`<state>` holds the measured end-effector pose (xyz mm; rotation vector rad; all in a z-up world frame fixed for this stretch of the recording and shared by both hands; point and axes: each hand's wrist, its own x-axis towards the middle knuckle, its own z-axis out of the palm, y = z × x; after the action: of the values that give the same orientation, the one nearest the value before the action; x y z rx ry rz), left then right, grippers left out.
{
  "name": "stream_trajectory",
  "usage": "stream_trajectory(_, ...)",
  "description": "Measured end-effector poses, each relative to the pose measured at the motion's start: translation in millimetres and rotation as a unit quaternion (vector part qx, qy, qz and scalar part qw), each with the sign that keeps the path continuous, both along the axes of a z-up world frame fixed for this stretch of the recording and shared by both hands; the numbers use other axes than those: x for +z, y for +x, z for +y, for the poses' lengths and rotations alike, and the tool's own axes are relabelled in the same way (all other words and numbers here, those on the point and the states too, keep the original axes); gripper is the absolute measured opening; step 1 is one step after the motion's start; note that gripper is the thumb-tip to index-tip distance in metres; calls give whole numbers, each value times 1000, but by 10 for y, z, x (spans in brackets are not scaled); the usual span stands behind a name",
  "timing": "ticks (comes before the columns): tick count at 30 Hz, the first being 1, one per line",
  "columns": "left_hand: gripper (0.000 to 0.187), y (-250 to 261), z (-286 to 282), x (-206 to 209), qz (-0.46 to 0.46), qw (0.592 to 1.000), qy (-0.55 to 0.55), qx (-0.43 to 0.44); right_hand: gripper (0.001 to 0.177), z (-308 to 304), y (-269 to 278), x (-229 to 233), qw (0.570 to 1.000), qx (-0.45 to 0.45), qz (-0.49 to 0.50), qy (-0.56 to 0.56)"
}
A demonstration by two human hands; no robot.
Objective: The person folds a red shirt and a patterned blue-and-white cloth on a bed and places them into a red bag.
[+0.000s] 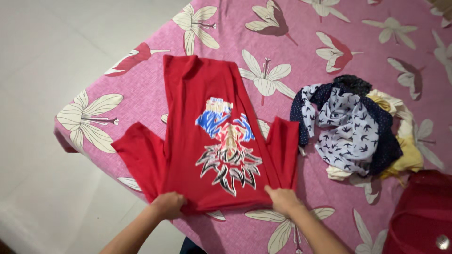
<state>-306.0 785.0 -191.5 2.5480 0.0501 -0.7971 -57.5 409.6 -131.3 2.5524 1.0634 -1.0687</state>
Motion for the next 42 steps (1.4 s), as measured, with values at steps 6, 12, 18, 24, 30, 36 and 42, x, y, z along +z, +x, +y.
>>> stream_trajectory(6,43,278,47,139,328,931,-136,-83,59,75,127,-446,917,-27,318,-240)
stream_trajectory(12,36,1366,817,155,5,955,-196,224,16,821,1409,-814,951,-70,245,174)
stream_trajectory(18,26,2878,1810,200,-303,868,-12,393,20,2346,2835,-357,938,-114,-57,323)
stream_trajectory(24,69,3910,2255,324,-476,856,107,174,33,3444,3431,-175,899,7,-34,438)
stream_trajectory(30,39,4118,2577,435,-147,975,132,97,39,3546,3602,-167,932,108,10,345)
stream_trajectory(36,40,4057,2967,300,-43,982,149,104,36,3354,3697,-48,986,108,68,107)
stream_trajectory(42,43,3975,3483,155,13,978,123,168,31,3094,4131,-61,990,85,-25,112)
